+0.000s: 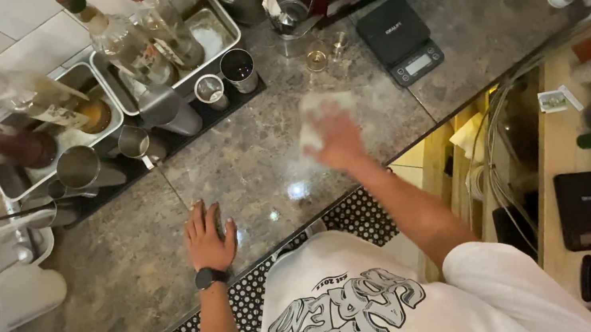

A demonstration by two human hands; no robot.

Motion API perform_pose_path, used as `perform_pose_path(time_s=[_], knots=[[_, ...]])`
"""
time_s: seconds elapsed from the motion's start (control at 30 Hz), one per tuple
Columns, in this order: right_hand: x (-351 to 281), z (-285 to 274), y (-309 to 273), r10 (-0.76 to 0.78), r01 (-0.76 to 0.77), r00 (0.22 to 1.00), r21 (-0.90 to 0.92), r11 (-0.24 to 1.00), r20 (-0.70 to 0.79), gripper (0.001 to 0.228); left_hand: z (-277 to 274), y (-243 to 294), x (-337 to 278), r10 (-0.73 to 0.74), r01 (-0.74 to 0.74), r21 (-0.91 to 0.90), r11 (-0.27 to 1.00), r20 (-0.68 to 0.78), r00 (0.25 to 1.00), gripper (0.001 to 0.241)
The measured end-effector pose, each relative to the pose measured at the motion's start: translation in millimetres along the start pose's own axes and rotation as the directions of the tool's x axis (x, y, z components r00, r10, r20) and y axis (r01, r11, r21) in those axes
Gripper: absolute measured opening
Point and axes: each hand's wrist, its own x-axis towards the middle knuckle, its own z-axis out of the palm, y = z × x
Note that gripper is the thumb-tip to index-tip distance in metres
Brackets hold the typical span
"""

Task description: Wiping down the coffee shop counter with a cloth.

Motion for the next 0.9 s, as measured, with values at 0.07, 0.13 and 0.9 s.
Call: perform_pose_path(time_s=[0.07, 0.13, 0.9], knots=[[-29, -21, -37, -0.063, 0.05, 0.981, 0.076, 0.996, 0.186, 0.09, 1, 0, 0, -0.004, 0.004, -0.027, 1.0, 0.007, 1.0, 0.052], [-50, -33, -47, -0.137, 0.083, 0.923, 0.162, 0.983, 0.361, 0.091, 0, -2, 1, -0.009, 0.009, -0.052, 0.999, 0.015, 1.0, 0.051], [-34, -89, -87, 0.078, -0.101, 0.883, 0.025, 0.995, 0.462, 0.073, 4, -13, -1, 0.063, -0.068, -0.092, 0.993, -0.049, 0.997, 0.049]])
